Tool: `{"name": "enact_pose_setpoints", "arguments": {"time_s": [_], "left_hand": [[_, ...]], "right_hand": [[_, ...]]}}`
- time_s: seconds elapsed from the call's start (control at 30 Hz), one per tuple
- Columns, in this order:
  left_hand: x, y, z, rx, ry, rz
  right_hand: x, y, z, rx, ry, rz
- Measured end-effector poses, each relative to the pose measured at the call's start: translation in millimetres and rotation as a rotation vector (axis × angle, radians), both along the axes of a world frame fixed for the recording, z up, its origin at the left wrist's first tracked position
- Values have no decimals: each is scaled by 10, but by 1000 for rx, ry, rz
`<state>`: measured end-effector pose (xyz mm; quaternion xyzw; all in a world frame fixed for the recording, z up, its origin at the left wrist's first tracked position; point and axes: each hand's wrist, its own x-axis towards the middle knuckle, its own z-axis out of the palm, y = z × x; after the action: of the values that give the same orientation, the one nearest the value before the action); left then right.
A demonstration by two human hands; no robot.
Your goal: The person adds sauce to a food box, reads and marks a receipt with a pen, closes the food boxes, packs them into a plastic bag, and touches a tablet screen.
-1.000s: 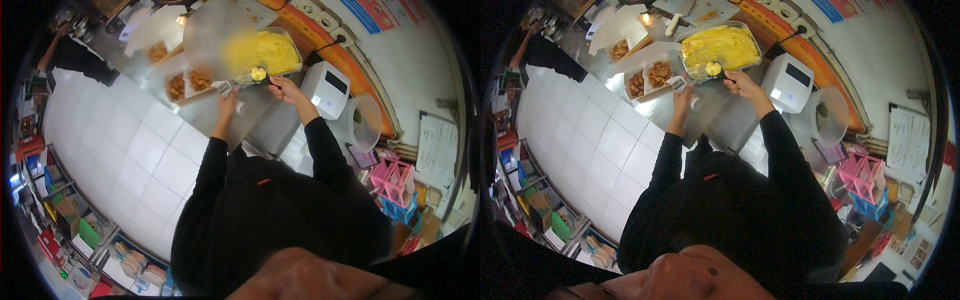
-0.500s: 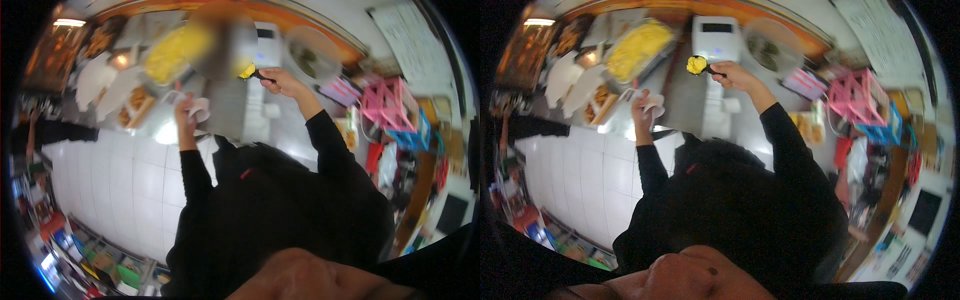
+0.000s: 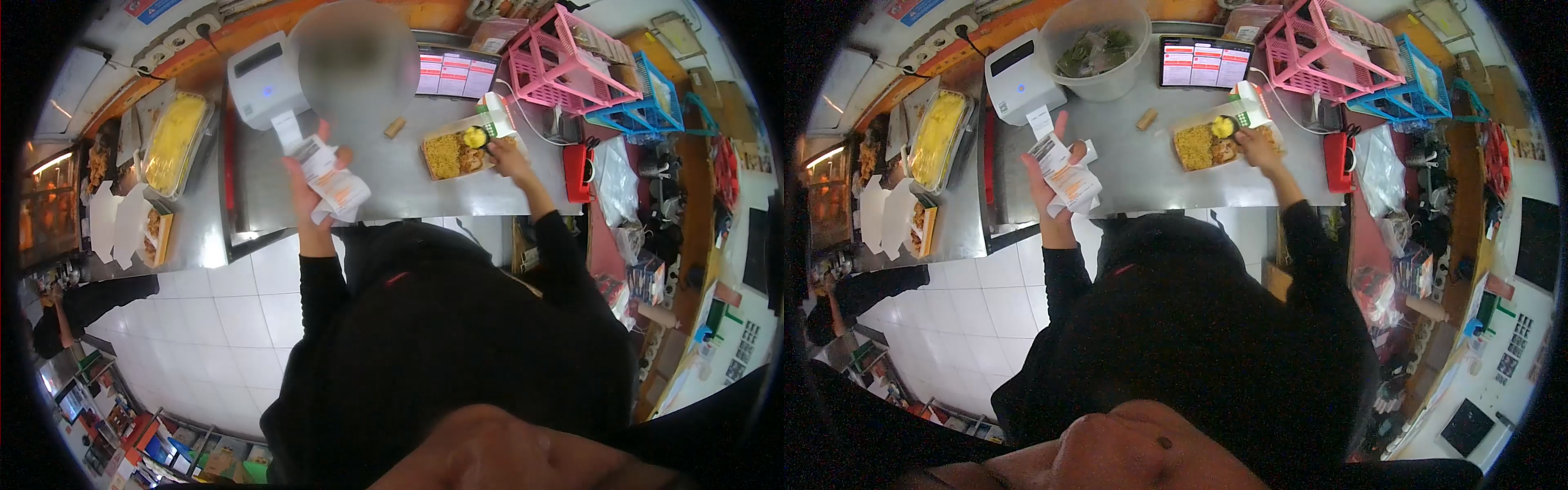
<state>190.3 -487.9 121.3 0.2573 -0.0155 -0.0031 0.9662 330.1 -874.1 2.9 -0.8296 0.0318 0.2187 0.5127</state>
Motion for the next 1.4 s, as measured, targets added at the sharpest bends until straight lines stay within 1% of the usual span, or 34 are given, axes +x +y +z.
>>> {"name": "enact_pose_setpoints", "arguments": {"time_s": [0.03, 0.07, 0.17, 0.27, 0.3, 0.4, 0.5, 0.6, 0.67, 0.7, 0.8, 0.83, 0.9, 0.97, 1.0, 1.03, 1.07, 1.1, 1.13, 1.2, 1.23, 1.27, 1.33, 1.37, 1.4], "left_hand": [[38, -102, 55, 16, -7, -12], [79, -173, 102, 30, 0, -24], [154, -271, 176, 67, 12, -45], [174, -227, 181, 74, -1, -59], [152, -196, 182, 70, 4, -73], [135, -114, 153, 86, 1, -61], [71, -13, 217, 83, 11, -2], [-2, 162, 315, 80, -7, 48], [-74, 347, 374, 80, -51, 84], [-117, 457, 410, 80, -84, 110], [-334, 805, 572, 51, -131, 201], [-420, 907, 674, 55, -143, 212], [-581, 1138, 902, 67, -176, 213], [-691, 1333, 1175, 150, -190, 244], [-733, 1436, 1245, 179, -177, 258], [-730, 1594, 1223, 307, -230, 280], [-762, 1704, 1267, 311, -224, 296], [-792, 1812, 1346, 313, -217, 307], [-809, 1926, 1389, 315, -209, 315], [-826, 2186, 1384, 325, -221, 341], [-847, 2304, 1377, 340, -229, 352], [-863, 2404, 1377, 352, -234, 361], [-881, 2562, 1352, 315, -249, 392], [-884, 2643, 1330, 315, -251, 406], [-895, 2696, 1318, 309, -252, 413]], "right_hand": [[-25, 25, -357, -124, -176, 33], [-27, 56, -580, -248, -349, 67], [-283, 227, -407, -649, -608, 336], [-418, 77, -635, -721, -690, 381], [-429, 45, -626, -736, -536, 443], [-444, 63, -621, -645, -685, 318], [-412, 144, -609, -612, -668, 251], [-421, 248, -404, -224, -750, 58], [-522, 515, -198, -128, -746, 3], [-524, 710, -91, -71, -743, -13], [-554, 1723, 289, 256, -520, 132], [-553, 2169, 613, 299, -428, 213], [-430, 3047, 798, 320, -495, 391], [-308, 3968, 950, 320, -593, 557], [-257, 4405, 1024, 344, -576, 623], [-134, 4855, 943, 253, -627, 698], [-35, 5298, 828, 241, -775, 718], [26, 5683, 795, 170, -810, 725], [74, 6011, 723, 95, -915, 735], [132, 6514, 609, -108, -914, 714], [213, 6727, 483, -138, -864, 788], [257, 6823, 319, -212, -884, 806], [202, 6948, 274, -364, -920, 835], [192, 6995, 263, -464, -867, 848], [154, 7009, 262, -450, -877, 837]]}}
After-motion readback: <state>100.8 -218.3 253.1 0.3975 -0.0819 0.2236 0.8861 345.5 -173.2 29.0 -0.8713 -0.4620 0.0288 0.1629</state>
